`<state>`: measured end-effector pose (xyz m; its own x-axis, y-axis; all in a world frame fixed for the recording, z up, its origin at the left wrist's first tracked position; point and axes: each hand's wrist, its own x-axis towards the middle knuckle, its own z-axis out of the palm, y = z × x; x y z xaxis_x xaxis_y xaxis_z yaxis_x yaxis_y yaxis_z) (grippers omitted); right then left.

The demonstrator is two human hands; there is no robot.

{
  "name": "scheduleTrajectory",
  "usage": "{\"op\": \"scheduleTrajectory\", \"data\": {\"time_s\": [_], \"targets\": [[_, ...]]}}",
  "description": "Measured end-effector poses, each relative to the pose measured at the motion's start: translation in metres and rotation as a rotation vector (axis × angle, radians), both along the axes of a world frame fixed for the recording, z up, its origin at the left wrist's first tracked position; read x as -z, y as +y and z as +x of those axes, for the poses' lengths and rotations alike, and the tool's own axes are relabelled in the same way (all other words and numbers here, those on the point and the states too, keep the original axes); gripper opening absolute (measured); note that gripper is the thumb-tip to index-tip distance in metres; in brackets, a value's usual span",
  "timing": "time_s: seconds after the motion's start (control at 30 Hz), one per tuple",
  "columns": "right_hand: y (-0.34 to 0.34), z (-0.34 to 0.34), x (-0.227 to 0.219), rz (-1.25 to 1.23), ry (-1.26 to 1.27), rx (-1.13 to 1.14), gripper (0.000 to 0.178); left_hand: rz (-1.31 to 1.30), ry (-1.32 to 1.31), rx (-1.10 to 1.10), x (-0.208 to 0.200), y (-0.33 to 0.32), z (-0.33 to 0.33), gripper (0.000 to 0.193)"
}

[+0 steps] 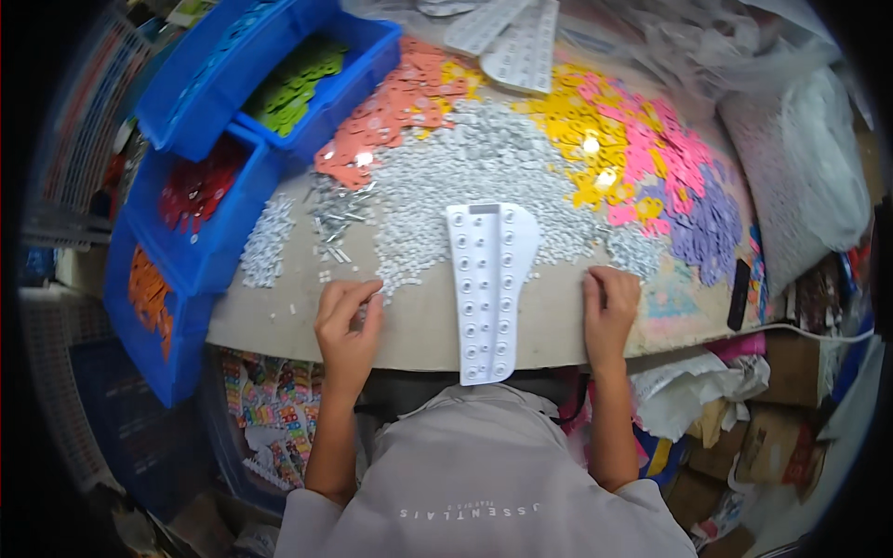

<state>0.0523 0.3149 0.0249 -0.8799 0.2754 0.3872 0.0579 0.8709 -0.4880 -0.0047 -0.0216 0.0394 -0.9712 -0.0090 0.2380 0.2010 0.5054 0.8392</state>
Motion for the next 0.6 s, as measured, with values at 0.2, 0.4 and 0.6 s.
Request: {"op": "scheduleTrajectory", "data": {"time_s": [0.2, 0.4, 0.6], "targets": [[0.014, -0.008, -0.006, 0.107, 0.084, 0.16, 0.008, 0.056, -0.057, 0.033, -0.001, 0.014, 0.009, 0.016], [0.013, -0.036, -0.014, 0.156, 0.047, 0.072, 0.006, 0.147, -0.028, 0.08, -0.006, 0.026, 0.005, 0.013], [0.008, -0.044, -0.004, 0.197, -0.066, 0.081, 0.006, 0.147, 0.037, 0.161, -0.015, 0.035, -0.003, 0.013]]}}
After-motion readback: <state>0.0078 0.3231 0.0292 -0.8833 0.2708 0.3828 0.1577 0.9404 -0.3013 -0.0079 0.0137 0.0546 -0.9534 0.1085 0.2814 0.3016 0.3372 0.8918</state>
